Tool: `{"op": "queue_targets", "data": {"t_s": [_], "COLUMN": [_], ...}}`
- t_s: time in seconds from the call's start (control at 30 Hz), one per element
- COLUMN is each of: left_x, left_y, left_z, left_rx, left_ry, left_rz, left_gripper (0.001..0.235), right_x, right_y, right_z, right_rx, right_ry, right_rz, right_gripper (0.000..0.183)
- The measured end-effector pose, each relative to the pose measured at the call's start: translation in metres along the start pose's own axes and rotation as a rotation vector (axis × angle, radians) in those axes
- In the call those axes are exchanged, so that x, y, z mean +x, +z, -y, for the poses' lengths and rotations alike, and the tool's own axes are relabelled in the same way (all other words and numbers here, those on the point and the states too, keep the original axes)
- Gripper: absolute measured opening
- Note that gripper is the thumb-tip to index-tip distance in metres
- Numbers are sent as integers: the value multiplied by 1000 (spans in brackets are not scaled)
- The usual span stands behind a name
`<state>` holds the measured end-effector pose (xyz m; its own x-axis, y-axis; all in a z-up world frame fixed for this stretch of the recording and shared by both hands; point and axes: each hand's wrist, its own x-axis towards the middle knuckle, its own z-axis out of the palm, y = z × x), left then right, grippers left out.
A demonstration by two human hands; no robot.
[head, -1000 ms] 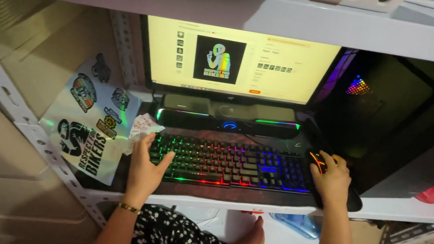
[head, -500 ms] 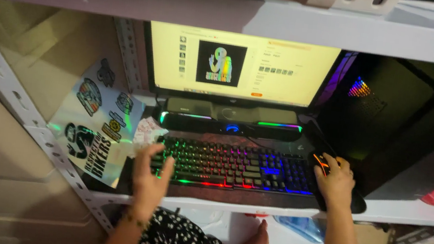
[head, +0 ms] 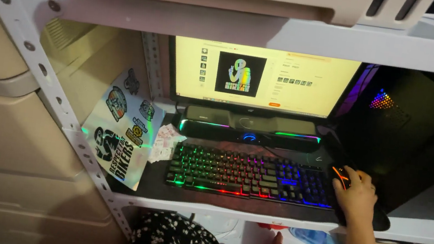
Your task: A person is using a computer to browse and select graphic designs on a website, while holding a physical sheet of printed stickers for comparison.
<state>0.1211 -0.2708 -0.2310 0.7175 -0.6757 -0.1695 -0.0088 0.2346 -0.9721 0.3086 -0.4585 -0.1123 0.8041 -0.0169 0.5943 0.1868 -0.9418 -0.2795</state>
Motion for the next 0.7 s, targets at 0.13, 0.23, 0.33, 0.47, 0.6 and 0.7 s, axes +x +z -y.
{"op": "queue_targets", "data": {"t_s": [0.13, 0.23, 0.33, 0.47, 0.6, 0.7], "left_x": [67, 68, 63, 57, 52, 42], "left_y": [9, 8, 11, 12, 9, 3], "left_z": [-102, -101, -97, -92, -88, -68], "left_rx": [479, 552, 490, 414, 336, 285], "left_ry": [526, 511, 500, 483, 465, 456], "left_rz": [106, 154, 156, 148, 132, 130], "left_gripper": [50, 53, 53, 54, 55, 55], "right_x": [1, 0, 3, 2, 0, 0], "right_y": [-3, -9, -10, -8, -10, -14], "right_z": [2, 3, 6, 5, 6, 9], "right_rx": [15, 12, 15, 5, 0, -7], "right_ry": [34, 37, 50, 51, 19, 19], "right_rz": [53, 69, 106, 109, 70, 87], "right_gripper": [56, 57, 57, 57, 57, 56]}}
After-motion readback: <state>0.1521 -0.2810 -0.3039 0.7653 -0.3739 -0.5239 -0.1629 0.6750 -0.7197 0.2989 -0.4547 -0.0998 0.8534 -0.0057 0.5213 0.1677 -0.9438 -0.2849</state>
